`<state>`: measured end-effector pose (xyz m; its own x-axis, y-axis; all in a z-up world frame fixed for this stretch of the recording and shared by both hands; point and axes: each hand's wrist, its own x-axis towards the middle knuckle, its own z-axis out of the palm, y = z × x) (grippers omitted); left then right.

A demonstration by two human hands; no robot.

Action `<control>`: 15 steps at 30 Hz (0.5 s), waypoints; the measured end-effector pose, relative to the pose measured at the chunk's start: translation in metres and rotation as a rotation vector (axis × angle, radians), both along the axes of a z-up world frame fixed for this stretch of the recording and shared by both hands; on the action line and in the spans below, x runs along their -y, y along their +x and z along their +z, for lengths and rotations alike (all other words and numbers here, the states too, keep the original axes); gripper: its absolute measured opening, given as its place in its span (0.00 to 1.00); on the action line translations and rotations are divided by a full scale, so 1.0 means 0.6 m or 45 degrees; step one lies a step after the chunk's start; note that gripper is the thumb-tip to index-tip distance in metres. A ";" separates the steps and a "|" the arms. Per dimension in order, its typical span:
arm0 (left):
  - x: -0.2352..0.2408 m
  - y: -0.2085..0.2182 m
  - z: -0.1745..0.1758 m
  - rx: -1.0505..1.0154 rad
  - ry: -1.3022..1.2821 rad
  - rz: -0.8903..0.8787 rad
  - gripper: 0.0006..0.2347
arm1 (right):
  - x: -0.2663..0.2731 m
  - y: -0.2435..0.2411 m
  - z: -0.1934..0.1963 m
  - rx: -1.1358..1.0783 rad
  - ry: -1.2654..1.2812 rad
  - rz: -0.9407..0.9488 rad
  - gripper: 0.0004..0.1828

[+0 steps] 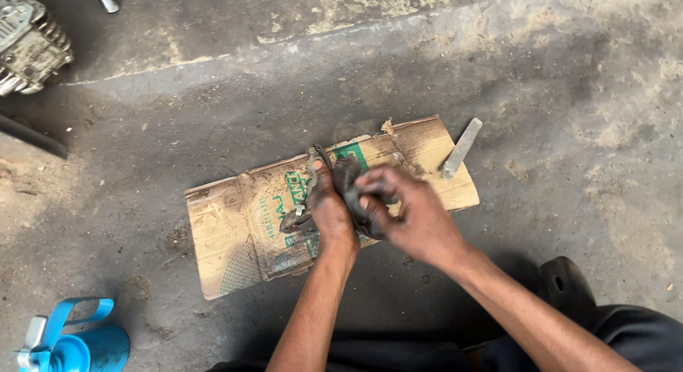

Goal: The person uses a metal file to scrape and clean a curved metal part placed on a cardboard box. After filing, the person wipes the metal part with a dark cloth to remove debris.

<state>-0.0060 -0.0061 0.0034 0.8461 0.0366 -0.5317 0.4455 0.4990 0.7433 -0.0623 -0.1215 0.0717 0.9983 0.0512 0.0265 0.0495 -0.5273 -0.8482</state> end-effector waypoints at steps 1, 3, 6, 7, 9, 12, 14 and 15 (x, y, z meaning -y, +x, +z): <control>-0.007 0.003 0.004 0.035 -0.042 0.032 0.24 | -0.008 -0.002 -0.002 -0.127 0.007 0.043 0.13; -0.018 0.008 0.012 0.103 -0.124 0.086 0.24 | -0.018 -0.005 -0.008 -0.110 -0.145 0.122 0.15; -0.023 0.020 0.021 -0.001 -0.087 0.160 0.22 | -0.013 -0.013 -0.006 0.019 -0.540 0.183 0.17; -0.022 0.020 0.022 0.008 -0.051 0.150 0.23 | -0.012 -0.015 -0.004 0.083 -0.693 0.192 0.18; -0.017 0.018 0.021 0.019 0.027 0.114 0.23 | -0.010 -0.013 -0.004 -0.051 -0.476 0.191 0.16; -0.010 0.014 0.009 0.061 -0.035 0.102 0.22 | -0.010 -0.011 -0.010 -0.178 -0.100 0.075 0.15; 0.002 0.010 -0.001 0.120 0.026 0.074 0.22 | -0.005 -0.005 -0.015 -0.087 0.103 0.004 0.16; 0.006 0.009 -0.006 0.150 0.057 0.063 0.22 | 0.002 0.000 -0.016 0.033 0.172 -0.011 0.17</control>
